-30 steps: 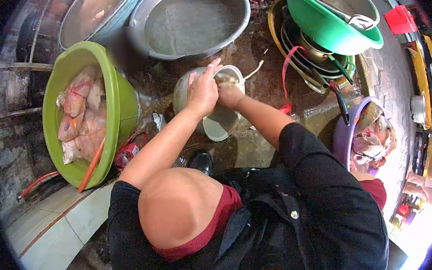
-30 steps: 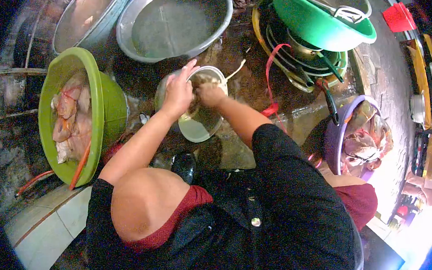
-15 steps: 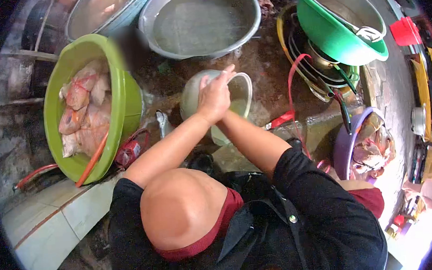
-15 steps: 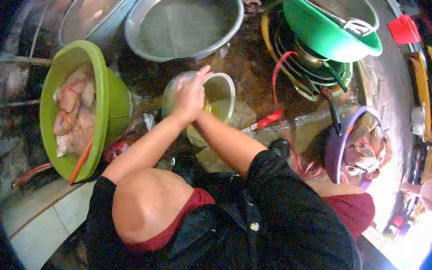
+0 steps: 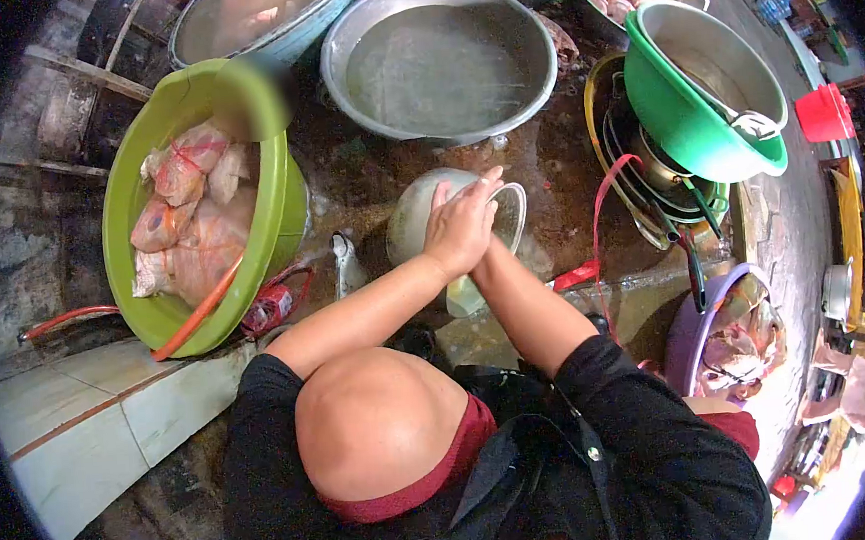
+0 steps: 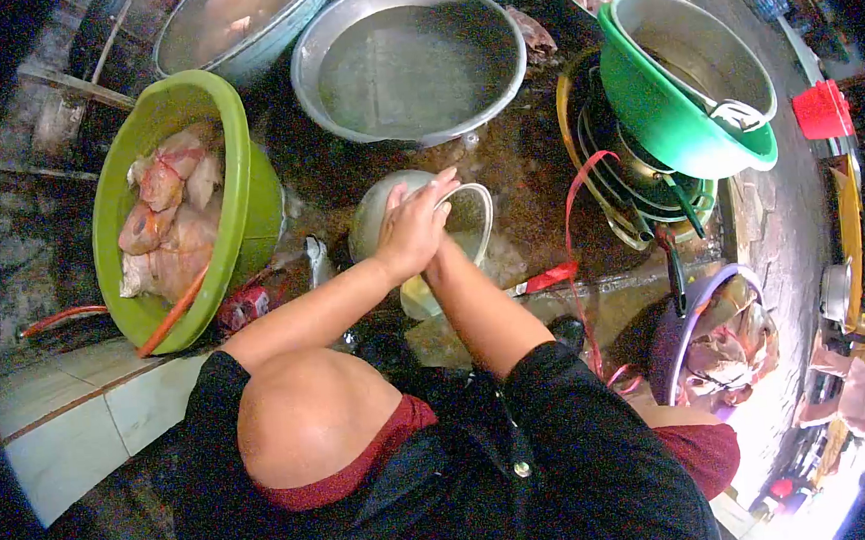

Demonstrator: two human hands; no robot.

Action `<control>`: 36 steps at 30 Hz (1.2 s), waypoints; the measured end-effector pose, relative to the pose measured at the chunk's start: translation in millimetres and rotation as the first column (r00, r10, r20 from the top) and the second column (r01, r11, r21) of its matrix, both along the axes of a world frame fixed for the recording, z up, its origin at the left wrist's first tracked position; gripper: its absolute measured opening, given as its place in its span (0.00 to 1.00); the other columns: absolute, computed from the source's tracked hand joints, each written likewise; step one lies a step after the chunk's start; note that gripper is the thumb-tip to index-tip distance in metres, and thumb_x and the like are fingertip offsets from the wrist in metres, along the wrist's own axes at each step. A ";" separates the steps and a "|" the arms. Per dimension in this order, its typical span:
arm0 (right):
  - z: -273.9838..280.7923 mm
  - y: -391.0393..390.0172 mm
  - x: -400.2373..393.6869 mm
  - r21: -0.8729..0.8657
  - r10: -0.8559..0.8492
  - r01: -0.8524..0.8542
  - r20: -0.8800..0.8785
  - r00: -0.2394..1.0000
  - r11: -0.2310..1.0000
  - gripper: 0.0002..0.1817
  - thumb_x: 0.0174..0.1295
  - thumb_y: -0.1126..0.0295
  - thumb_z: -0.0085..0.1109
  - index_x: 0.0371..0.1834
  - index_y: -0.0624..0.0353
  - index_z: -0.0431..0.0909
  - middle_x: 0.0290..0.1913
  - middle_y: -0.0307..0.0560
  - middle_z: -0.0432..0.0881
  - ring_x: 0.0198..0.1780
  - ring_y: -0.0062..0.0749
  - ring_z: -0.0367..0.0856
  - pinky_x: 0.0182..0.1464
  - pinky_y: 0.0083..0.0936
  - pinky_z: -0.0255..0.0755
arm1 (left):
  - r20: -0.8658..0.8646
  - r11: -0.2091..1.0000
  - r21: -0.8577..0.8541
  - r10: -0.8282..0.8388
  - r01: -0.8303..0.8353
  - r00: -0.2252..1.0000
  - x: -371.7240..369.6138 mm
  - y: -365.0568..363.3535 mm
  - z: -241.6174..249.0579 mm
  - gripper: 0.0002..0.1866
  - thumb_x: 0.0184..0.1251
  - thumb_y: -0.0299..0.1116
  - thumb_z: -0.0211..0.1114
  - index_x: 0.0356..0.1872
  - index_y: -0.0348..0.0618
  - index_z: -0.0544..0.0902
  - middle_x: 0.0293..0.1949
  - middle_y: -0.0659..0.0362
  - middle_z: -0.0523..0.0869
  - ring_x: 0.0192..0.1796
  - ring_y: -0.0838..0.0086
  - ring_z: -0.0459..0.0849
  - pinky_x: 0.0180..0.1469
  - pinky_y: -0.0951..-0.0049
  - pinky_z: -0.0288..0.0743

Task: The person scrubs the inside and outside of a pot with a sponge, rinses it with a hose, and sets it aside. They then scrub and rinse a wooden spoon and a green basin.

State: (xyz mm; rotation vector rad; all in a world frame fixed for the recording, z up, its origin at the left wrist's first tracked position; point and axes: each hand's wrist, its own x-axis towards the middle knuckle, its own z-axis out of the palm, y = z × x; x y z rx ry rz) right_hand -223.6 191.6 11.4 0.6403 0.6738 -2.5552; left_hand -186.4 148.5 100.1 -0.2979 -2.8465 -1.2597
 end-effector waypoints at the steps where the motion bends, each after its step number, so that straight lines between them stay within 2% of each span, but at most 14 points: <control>1: -2.5 7.9 -10.4 -0.037 -0.066 0.067 0.042 0.997 0.997 0.19 0.66 0.62 0.46 0.60 0.53 0.67 0.55 0.45 0.72 0.53 0.30 0.70 0.55 0.28 0.66 | -0.001 1.000 -0.016 -0.019 0.019 1.000 1.3 0.4 0.2 0.23 0.67 0.30 0.49 0.65 0.47 0.65 0.55 0.58 0.80 0.60 0.66 0.74 0.68 0.51 0.48; 6: 38.6 13.6 26.8 -0.149 -0.055 0.058 0.022 0.998 0.987 0.18 0.66 0.62 0.46 0.58 0.52 0.68 0.53 0.43 0.74 0.51 0.27 0.71 0.52 0.26 0.67 | 0.102 0.994 -0.103 -0.030 0.040 0.994 3.9 -7.7 6.1 0.22 0.72 0.38 0.43 0.66 0.52 0.65 0.61 0.60 0.75 0.65 0.67 0.70 0.68 0.48 0.46; 9: 40.8 17.8 72.3 0.228 0.250 -0.221 -0.109 0.962 0.948 0.18 0.65 0.62 0.48 0.57 0.51 0.69 0.51 0.42 0.75 0.49 0.27 0.72 0.49 0.25 0.68 | 0.090 0.999 -0.035 0.040 -0.037 0.995 -9.1 -22.5 -8.1 0.23 0.73 0.34 0.44 0.68 0.57 0.60 0.58 0.63 0.79 0.61 0.68 0.74 0.68 0.48 0.48; 12: -15.1 39.7 108.1 0.912 0.801 -0.108 -0.286 0.525 0.396 0.23 0.58 0.61 0.54 0.54 0.60 0.70 0.47 0.56 0.75 0.56 0.39 0.74 0.54 0.36 0.71 | 0.097 0.999 0.027 0.024 -0.027 0.995 -10.0 -23.9 -3.6 0.23 0.73 0.34 0.45 0.67 0.55 0.61 0.58 0.63 0.78 0.62 0.67 0.74 0.68 0.49 0.48; 13: -11.7 49.7 101.8 0.914 0.799 -0.097 -0.290 0.527 0.395 0.23 0.58 0.61 0.54 0.54 0.60 0.70 0.47 0.56 0.75 0.56 0.39 0.74 0.54 0.36 0.71 | 0.070 1.000 -0.006 0.011 -0.011 0.998 -7.3 -22.1 -4.6 0.23 0.73 0.35 0.45 0.67 0.54 0.61 0.58 0.63 0.78 0.62 0.67 0.74 0.68 0.49 0.49; 15: -5.0 83.6 85.7 0.947 0.952 0.100 0.308 0.003 -0.306 0.23 0.58 0.61 0.55 0.57 0.54 0.70 0.50 0.54 0.74 0.58 0.44 0.72 0.57 0.37 0.69 | 0.050 0.999 -0.050 0.002 0.000 0.999 -6.9 -23.5 -6.7 0.23 0.72 0.35 0.46 0.67 0.53 0.61 0.58 0.62 0.78 0.62 0.66 0.74 0.68 0.49 0.49; 18: -23.9 127.2 40.1 0.541 0.874 0.751 0.476 0.097 -0.378 0.14 0.61 0.64 0.48 0.49 0.45 0.76 0.51 0.44 0.73 0.52 0.38 0.72 0.45 0.31 0.72 | 0.043 0.999 0.013 -0.032 0.031 0.999 -10.6 -27.1 -10.3 0.22 0.72 0.34 0.46 0.66 0.51 0.62 0.58 0.61 0.78 0.61 0.64 0.74 0.67 0.50 0.50; 23: 29.0 124.6 -18.6 0.252 0.957 0.956 0.280 0.075 -0.149 0.12 0.55 0.61 0.51 0.42 0.46 0.78 0.52 0.42 0.72 0.56 0.34 0.68 0.56 0.31 0.65 | 0.058 0.999 -0.034 0.003 -0.001 0.998 -8.7 -27.9 -10.7 0.21 0.72 0.33 0.45 0.65 0.51 0.63 0.58 0.61 0.78 0.62 0.64 0.73 0.67 0.49 0.51; 27: -29.8 123.8 32.7 0.368 0.868 0.823 0.415 0.271 -0.433 0.13 0.56 0.62 0.52 0.41 0.47 0.81 0.55 0.43 0.73 0.59 0.33 0.68 0.61 0.31 0.63 | 0.069 0.999 0.021 0.034 -0.036 0.997 -17.3 -31.2 -9.8 0.21 0.72 0.33 0.45 0.65 0.51 0.63 0.59 0.61 0.78 0.62 0.64 0.73 0.67 0.49 0.50; 29: -22.4 88.9 72.9 0.767 0.813 0.284 0.499 0.300 -0.575 0.12 0.59 0.62 0.51 0.41 0.47 0.83 0.55 0.46 0.75 0.59 0.38 0.70 0.61 0.33 0.65 | 0.092 0.998 0.035 0.055 -0.058 0.994 -18.3 -31.9 -10.5 0.21 0.71 0.33 0.45 0.65 0.51 0.63 0.59 0.61 0.77 0.62 0.64 0.73 0.67 0.49 0.50; 31: -1.4 49.8 86.0 0.883 0.864 -0.075 0.469 0.183 -0.464 0.14 0.64 0.63 0.48 0.48 0.50 0.80 0.55 0.49 0.76 0.57 0.42 0.73 0.56 0.35 0.68 | 0.100 0.993 0.080 0.074 -0.082 0.992 -17.2 -31.5 -10.5 0.21 0.72 0.33 0.45 0.65 0.51 0.63 0.59 0.61 0.77 0.62 0.64 0.73 0.68 0.49 0.48; 33: -52.4 15.1 85.2 0.726 0.751 -0.568 0.108 0.652 0.388 0.17 0.66 0.63 0.45 0.54 0.56 0.76 0.54 0.52 0.77 0.53 0.45 0.74 0.54 0.38 0.70 | 0.101 0.994 0.071 0.081 -0.088 0.992 -11.9 -28.3 -13.2 0.21 0.72 0.34 0.44 0.65 0.51 0.64 0.59 0.61 0.77 0.62 0.65 0.72 0.68 0.49 0.48; 35: 33.6 3.6 49.7 0.100 0.226 -0.219 -0.064 0.972 0.971 0.17 0.66 0.64 0.45 0.52 0.63 0.74 0.50 0.54 0.78 0.51 0.45 0.76 0.53 0.40 0.72 | 0.087 0.993 0.065 0.093 -0.098 0.992 -9.8 -24.1 -13.6 0.21 0.72 0.34 0.44 0.65 0.50 0.64 0.59 0.61 0.77 0.62 0.65 0.72 0.68 0.49 0.47; 36: 27.0 8.0 26.9 0.064 0.161 -0.157 -0.061 0.985 0.986 0.16 0.66 0.64 0.44 0.49 0.63 0.74 0.48 0.55 0.79 0.50 0.46 0.77 0.53 0.41 0.72 | 0.079 0.994 0.062 0.088 -0.093 0.993 -5.7 -23.1 -13.1 0.21 0.72 0.35 0.43 0.65 0.50 0.64 0.59 0.61 0.77 0.62 0.65 0.72 0.68 0.49 0.47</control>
